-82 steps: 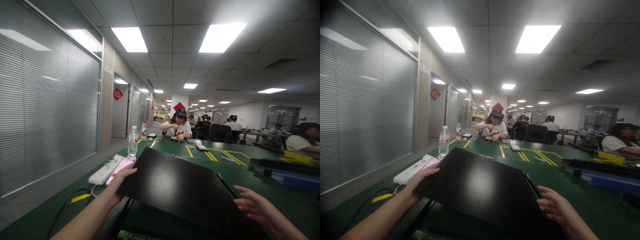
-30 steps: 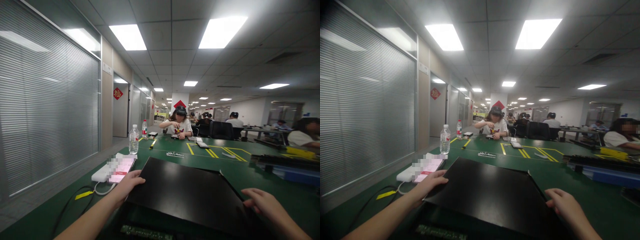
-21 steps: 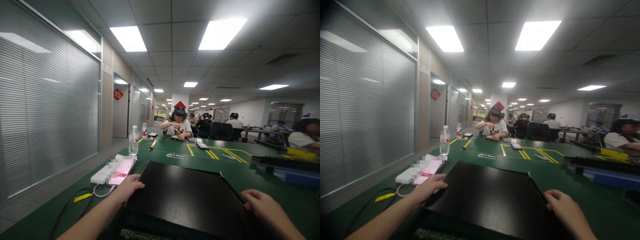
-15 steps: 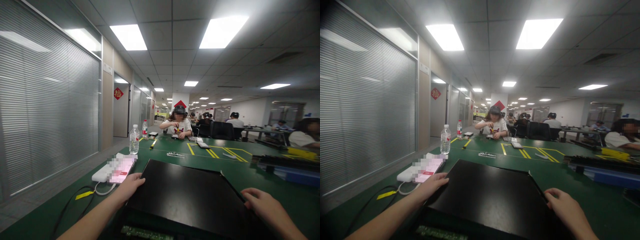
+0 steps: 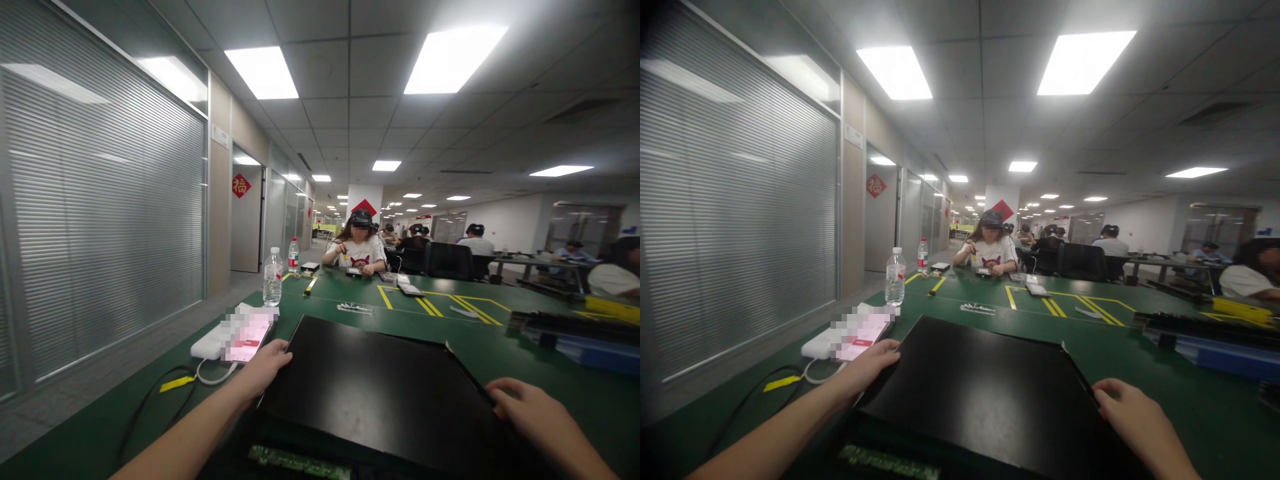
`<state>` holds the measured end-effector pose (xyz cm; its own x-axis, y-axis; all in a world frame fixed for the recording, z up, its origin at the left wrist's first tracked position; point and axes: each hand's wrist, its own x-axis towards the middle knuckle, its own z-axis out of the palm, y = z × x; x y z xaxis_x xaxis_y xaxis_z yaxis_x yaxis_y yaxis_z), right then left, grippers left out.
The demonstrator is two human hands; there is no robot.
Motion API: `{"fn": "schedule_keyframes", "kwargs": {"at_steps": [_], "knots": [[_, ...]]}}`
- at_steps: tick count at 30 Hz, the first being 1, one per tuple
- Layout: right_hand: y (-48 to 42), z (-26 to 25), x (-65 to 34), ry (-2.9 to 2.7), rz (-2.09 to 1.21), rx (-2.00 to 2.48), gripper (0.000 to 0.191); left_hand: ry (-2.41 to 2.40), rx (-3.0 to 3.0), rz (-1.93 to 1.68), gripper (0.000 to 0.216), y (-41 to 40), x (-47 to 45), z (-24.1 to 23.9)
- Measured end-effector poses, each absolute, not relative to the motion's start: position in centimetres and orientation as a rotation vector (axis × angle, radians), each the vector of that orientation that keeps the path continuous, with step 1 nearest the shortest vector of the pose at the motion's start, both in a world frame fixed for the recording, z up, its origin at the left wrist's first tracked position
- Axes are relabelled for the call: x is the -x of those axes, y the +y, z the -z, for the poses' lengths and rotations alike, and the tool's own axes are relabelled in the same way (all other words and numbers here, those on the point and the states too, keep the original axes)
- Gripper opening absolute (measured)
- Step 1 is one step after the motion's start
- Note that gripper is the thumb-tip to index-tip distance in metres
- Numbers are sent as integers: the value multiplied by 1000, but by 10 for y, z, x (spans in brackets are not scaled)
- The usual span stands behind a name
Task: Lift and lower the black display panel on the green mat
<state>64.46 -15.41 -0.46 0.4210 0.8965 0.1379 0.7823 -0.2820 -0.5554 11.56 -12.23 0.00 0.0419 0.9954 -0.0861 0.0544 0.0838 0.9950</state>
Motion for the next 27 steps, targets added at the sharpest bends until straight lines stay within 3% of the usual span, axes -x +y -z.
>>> {"fn": "schedule_keyframes", "kwargs": {"at_steps": [27], "knots": [[-153,7,-642,-1417,-288,2158,37,1212,-1234,-1113,39,-134,-121,-14]]}}
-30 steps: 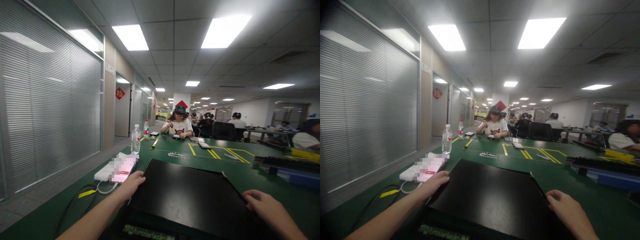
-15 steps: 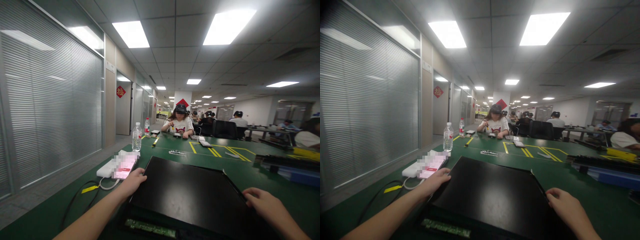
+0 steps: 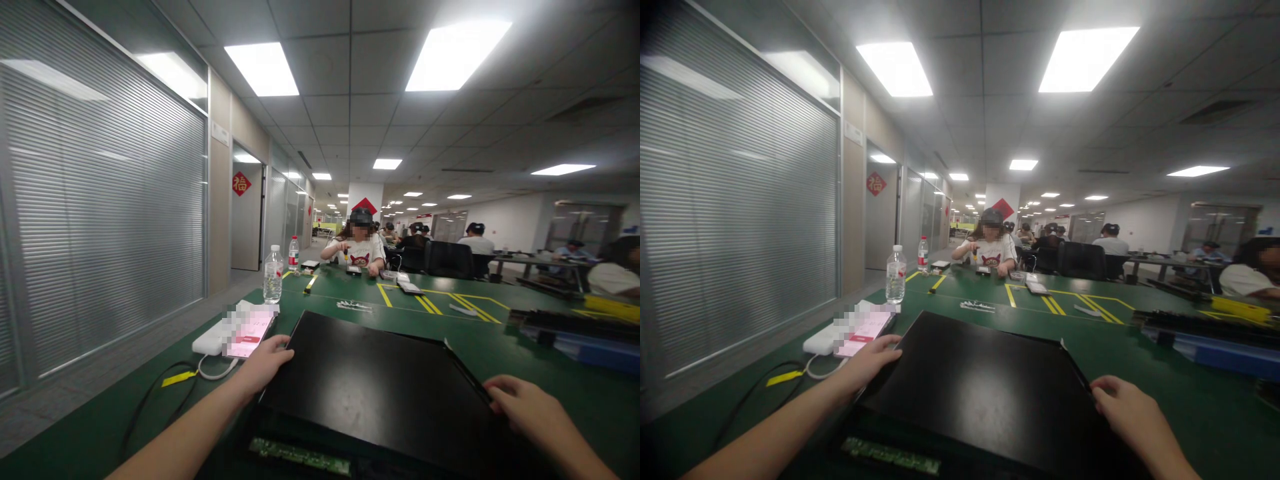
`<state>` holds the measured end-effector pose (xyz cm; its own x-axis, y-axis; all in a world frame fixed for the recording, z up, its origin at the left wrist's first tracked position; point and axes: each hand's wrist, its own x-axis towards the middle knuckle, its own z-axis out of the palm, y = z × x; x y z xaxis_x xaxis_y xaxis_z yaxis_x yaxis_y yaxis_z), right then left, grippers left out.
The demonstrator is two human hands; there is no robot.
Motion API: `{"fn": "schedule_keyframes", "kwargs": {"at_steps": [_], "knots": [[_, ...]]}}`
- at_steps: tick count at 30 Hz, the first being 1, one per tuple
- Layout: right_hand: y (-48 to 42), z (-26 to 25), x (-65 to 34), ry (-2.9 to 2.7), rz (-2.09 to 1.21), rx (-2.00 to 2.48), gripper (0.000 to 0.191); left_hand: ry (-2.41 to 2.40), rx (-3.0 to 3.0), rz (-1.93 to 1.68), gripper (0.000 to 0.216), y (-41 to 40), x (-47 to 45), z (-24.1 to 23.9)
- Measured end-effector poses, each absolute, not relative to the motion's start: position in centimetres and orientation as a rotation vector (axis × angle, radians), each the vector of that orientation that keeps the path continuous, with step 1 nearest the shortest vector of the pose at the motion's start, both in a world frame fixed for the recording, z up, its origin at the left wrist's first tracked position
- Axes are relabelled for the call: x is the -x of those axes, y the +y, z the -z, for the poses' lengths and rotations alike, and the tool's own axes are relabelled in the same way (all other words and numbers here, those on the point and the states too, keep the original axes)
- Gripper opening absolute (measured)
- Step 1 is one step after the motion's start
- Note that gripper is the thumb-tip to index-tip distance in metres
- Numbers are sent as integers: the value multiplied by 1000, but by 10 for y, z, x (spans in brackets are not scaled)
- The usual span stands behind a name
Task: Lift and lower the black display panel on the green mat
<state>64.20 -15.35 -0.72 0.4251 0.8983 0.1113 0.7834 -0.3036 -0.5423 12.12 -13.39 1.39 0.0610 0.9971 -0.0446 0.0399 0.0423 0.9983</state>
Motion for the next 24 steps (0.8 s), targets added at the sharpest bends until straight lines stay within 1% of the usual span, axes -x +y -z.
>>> {"fn": "schedule_keyframes", "kwargs": {"at_steps": [4,8,13,16,20,24], "knots": [[-157,4,-640,-1390,-341,2140,34,1166,-1252,-1156,34,-136,-123,-20],[-156,2,-641,-1374,-348,2124,32,1154,-1262,-1164,34,-137,-125,-24],[-155,2,-645,-1374,-385,2117,37,1146,-1271,-1157,37,-133,-124,-21],[-154,4,-647,-1371,-393,2107,39,1225,-1366,-1121,34,-131,-121,-18],[-153,7,-649,-1380,-406,2093,35,1426,-1540,-1115,26,-131,-118,-15],[-153,11,-648,-1372,-351,2101,33,1501,-1663,-1065,22,-127,-116,-9]]}}
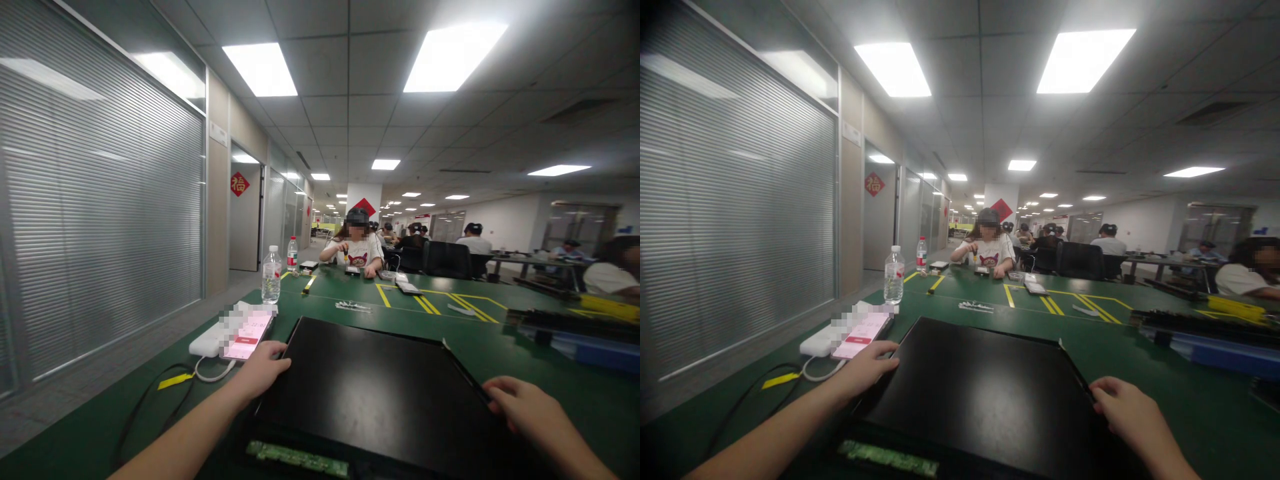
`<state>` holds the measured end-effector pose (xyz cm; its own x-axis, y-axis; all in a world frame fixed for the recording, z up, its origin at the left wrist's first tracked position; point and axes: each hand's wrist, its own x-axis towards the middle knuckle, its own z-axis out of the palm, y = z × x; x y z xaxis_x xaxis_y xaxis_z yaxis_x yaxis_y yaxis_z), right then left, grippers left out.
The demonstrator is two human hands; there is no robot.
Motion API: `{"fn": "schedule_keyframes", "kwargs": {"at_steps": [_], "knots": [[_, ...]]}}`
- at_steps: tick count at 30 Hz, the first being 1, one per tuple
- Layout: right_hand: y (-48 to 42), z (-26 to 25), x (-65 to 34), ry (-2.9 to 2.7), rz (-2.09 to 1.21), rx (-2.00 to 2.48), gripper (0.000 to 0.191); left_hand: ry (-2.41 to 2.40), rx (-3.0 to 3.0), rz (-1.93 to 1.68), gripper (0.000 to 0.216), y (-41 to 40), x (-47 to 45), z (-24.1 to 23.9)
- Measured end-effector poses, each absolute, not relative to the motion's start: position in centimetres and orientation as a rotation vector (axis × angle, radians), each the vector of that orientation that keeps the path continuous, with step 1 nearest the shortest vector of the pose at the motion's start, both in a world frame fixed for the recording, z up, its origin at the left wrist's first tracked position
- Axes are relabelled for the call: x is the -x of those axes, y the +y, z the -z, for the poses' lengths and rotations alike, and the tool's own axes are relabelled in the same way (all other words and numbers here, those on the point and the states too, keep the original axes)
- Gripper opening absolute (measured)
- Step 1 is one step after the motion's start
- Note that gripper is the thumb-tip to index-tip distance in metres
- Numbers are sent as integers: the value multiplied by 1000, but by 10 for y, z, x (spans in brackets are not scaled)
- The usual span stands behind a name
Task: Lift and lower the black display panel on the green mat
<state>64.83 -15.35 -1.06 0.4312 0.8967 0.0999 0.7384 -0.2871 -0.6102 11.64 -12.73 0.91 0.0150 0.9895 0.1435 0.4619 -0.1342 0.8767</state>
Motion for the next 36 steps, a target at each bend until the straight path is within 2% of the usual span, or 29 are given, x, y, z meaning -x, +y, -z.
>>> {"fn": "schedule_keyframes", "kwargs": {"at_steps": [10,26,36], "knots": [[-157,2,-642,-1367,-375,2102,36,1568,-1822,-981,17,-115,-112,8],[-160,0,-640,-1351,-380,2088,33,1529,-1778,-956,31,-118,-116,-2],[-155,9,-649,-1386,-390,2055,35,1453,-1755,-995,30,-120,-115,-4]]}}
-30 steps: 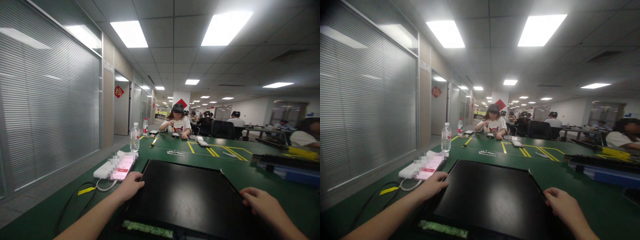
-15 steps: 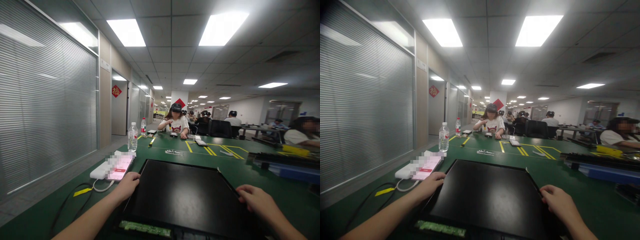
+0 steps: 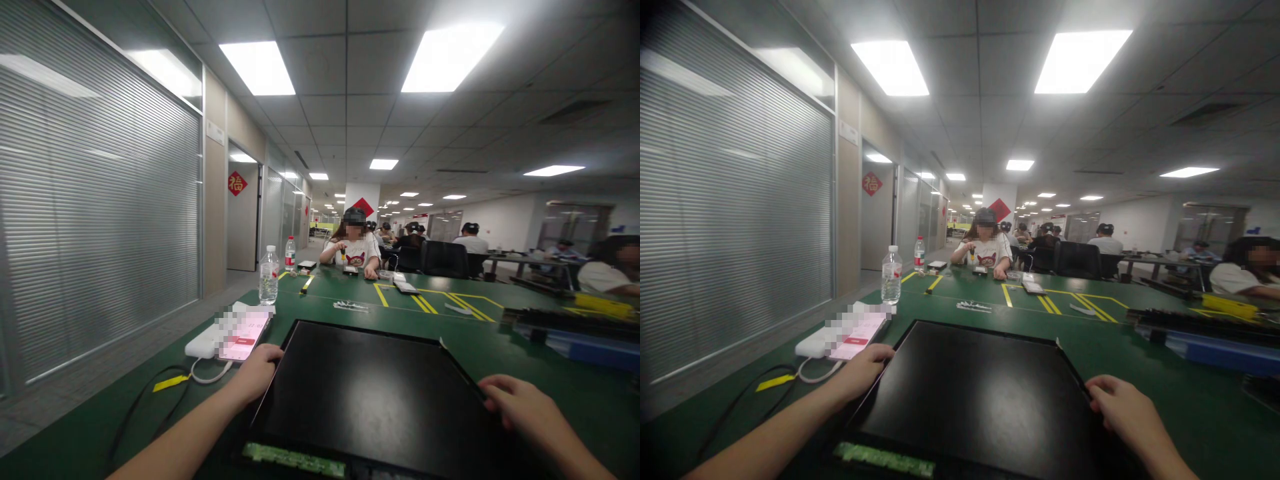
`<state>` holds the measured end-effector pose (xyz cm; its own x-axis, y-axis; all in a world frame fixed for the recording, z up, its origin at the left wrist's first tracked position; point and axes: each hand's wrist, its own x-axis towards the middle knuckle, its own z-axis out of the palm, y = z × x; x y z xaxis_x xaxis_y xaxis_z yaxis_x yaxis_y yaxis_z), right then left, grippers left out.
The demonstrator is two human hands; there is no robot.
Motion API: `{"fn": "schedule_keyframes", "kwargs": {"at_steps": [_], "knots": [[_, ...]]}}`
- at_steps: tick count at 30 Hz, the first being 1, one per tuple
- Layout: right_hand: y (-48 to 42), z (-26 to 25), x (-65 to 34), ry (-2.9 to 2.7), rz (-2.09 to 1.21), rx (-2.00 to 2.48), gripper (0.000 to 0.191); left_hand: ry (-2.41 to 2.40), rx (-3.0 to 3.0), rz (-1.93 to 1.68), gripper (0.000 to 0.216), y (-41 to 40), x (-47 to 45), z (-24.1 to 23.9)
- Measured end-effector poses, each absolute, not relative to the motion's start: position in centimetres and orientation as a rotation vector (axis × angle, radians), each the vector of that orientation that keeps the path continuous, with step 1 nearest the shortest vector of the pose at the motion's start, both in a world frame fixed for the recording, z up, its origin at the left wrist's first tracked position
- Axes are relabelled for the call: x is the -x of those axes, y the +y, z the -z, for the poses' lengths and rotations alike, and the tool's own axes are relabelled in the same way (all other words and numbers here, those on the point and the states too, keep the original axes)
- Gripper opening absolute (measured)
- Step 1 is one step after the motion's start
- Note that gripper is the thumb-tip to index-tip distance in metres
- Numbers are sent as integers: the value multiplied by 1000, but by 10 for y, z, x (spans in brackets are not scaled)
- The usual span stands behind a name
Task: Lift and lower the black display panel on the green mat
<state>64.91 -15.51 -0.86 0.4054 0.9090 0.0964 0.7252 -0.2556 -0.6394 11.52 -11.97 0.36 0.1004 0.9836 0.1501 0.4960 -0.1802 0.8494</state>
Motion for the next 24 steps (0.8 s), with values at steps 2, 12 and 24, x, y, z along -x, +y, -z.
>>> {"fn": "schedule_keyframes", "kwargs": {"at_steps": [2,12,24], "knots": [[-155,9,-649,-1376,-390,2057,36,1434,-1732,-984,30,-120,-115,-2],[-157,5,-643,-1369,-396,2083,38,1394,-1591,-989,31,-125,-115,-2],[-152,13,-650,-1318,-426,2045,39,1476,-1695,-900,38,-121,-111,0]]}}
